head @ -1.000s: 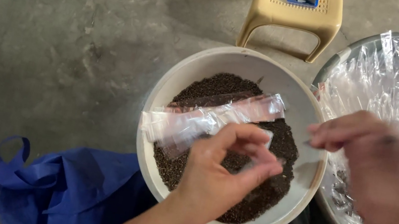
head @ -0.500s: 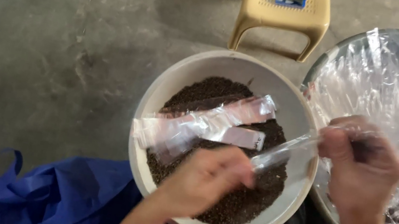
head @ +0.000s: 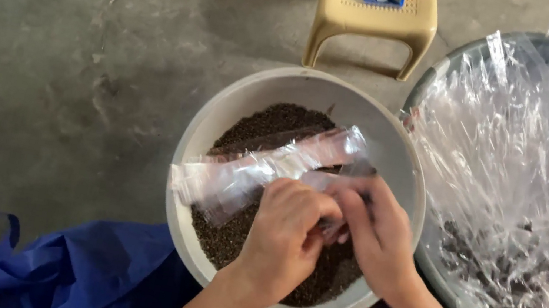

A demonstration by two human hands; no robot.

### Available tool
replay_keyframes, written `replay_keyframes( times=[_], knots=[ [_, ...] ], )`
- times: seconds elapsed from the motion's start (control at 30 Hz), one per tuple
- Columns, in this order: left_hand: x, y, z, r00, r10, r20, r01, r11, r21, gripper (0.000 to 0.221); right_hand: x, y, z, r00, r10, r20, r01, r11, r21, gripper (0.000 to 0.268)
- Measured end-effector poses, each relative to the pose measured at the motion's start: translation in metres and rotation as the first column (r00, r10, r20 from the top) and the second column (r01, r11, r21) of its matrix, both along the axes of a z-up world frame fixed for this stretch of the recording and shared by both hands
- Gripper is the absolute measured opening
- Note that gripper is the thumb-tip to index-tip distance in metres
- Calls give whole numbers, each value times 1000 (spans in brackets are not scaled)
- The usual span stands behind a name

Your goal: Filling small plastic bags with seeds from a large bowl while sitting on the floor.

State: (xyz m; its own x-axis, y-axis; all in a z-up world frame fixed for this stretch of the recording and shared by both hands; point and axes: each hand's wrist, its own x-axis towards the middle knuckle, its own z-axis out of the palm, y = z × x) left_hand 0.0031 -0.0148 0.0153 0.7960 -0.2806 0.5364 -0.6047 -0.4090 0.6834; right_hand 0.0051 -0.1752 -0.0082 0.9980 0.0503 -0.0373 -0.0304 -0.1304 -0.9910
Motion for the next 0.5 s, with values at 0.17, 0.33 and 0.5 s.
replay_keyframes(
  times=[0.17, 0.33, 0.5],
  knots=[
    [6, 3, -10, 977, 127, 173, -137, 989, 53, 33, 10, 1, -24, 992, -79, -103, 103, 963, 251, 25],
    [2, 13, -8, 982, 180, 62, -183, 982, 50, 27, 0, -10, -18, 979, 202, -13, -200, 976, 86, 11],
    [-5, 17, -27, 827, -195, -527, 24, 949, -314, 18, -2, -27, -20, 972, 227, -64, -150, 803, 578, 15]
  ],
)
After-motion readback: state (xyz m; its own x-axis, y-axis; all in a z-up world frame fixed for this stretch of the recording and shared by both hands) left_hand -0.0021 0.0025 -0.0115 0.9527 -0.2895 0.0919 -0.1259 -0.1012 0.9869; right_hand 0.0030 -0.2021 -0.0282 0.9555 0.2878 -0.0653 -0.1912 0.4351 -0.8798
